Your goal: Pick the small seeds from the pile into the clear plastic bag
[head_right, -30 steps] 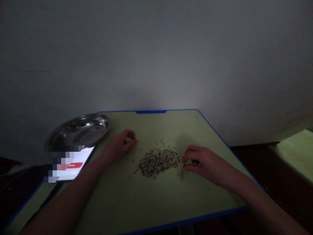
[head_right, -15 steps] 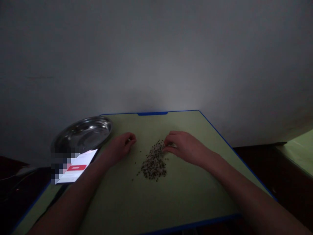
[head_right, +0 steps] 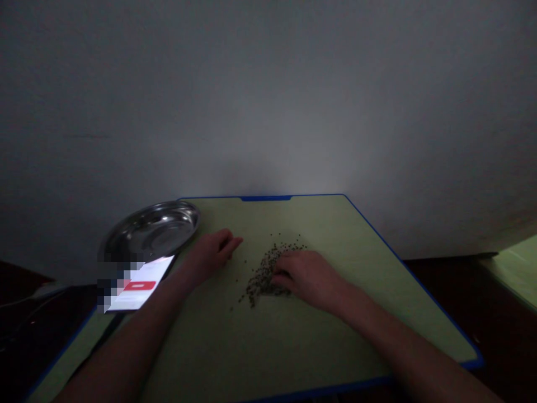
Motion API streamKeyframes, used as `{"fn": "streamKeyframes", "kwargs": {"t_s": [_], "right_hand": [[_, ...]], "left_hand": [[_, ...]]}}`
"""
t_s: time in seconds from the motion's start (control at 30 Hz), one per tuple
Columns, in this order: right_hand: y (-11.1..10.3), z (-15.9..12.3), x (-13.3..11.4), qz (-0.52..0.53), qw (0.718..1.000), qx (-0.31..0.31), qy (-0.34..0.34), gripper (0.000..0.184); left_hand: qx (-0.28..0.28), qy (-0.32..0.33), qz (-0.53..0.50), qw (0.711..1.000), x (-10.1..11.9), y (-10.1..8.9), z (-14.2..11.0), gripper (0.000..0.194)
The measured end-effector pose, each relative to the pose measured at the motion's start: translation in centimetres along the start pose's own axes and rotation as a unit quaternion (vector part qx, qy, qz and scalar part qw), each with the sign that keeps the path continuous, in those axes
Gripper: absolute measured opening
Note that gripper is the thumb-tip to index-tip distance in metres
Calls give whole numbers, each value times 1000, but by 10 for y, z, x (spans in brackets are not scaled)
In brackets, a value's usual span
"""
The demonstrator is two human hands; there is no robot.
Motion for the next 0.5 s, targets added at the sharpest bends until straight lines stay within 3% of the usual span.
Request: {"fn": "streamKeyframes", "kwargs": {"t_s": [0.13, 0.27, 0.37, 0.5], "right_hand": [[-6, 8, 20, -3, 1000, 14, 26, 14], [-20, 12, 41, 15, 999, 19, 46, 19], [-28, 21, 74, 28, 994, 19, 107, 23], [-25, 43, 124, 7, 984, 10, 175, 23]], "left_hand": [[-11, -21, -7, 1000, 1, -3, 0, 43], [-5, -2, 19, 1000, 6, -8, -1, 48], [-20, 0, 36, 999, 9, -11, -2, 56], [-51, -54, 81, 994, 8, -13, -6, 71]]}}
Point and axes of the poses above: each hand's wrist, its own z-axis towards the middle knuckle, its own y-axis out of the palm, x = y × z, the point moved 4 cm from there along z, towards the middle knuckle, and after that the axes turned 12 degrees about -z, right-handed, at the moved point
